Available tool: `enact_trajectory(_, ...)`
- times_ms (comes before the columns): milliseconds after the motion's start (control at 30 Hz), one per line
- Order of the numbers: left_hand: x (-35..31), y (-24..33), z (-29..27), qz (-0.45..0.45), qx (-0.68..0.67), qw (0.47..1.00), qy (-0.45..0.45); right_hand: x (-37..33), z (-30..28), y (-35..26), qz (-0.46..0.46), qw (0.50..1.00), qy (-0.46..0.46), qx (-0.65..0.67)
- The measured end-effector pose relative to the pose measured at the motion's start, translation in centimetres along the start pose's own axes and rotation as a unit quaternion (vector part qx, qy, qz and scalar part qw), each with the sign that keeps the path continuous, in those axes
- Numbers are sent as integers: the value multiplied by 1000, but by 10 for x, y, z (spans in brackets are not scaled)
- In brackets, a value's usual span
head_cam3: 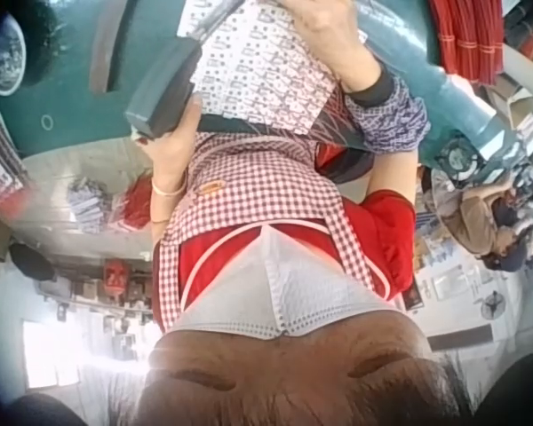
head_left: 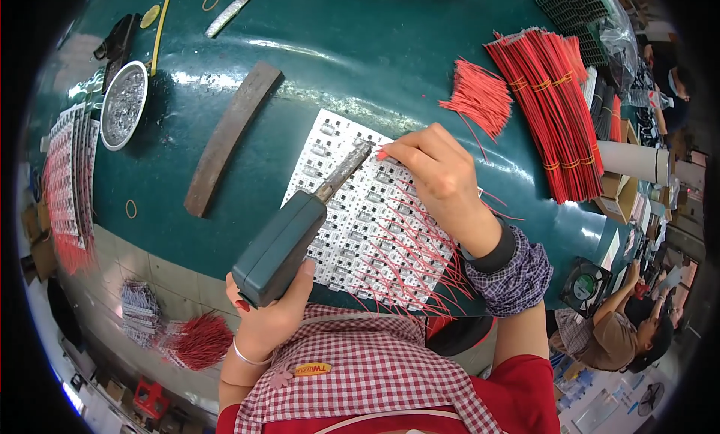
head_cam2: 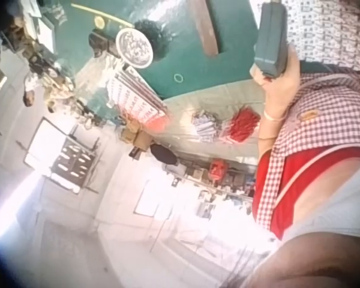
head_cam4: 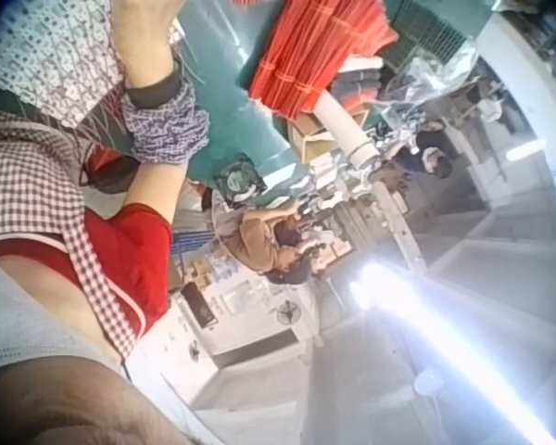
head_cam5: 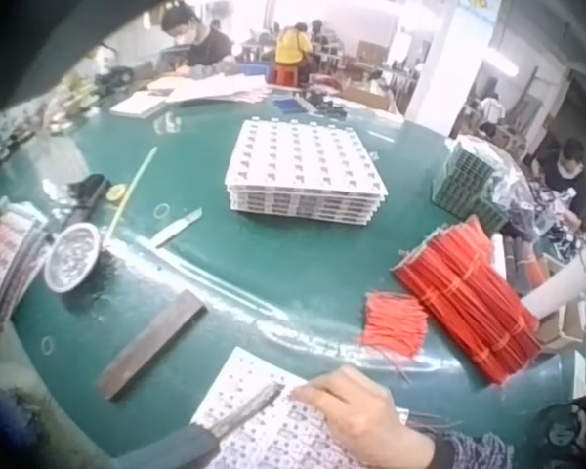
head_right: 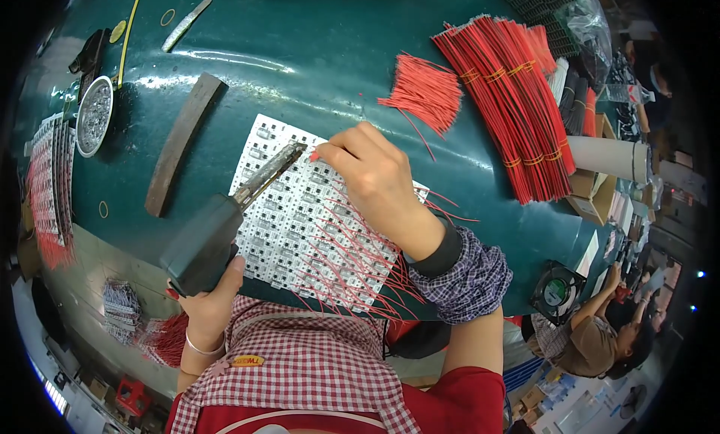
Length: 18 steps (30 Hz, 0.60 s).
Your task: The person solders red wires onto a small printed circuit board using a soldering iron and solder.
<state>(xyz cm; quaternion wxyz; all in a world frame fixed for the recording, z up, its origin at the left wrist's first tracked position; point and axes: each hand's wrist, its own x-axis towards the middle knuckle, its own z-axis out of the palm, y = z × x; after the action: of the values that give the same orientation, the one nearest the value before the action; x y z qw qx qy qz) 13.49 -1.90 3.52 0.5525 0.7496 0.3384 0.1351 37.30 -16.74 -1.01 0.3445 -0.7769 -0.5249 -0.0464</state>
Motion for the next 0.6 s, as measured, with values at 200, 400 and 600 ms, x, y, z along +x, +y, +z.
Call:
enact_trajectory(200,6,0,2,91,32,995,-10,1,0,-1,2,1000,-3,4)
enact_trajectory(400,10,-1,6,80,-3,997,-12,4,0,-1,-13,1000,4,-14)
enact_trajectory(600,14,9,5,99,39,994,-28,3,-1,-3,-4,1000,-11,-12)
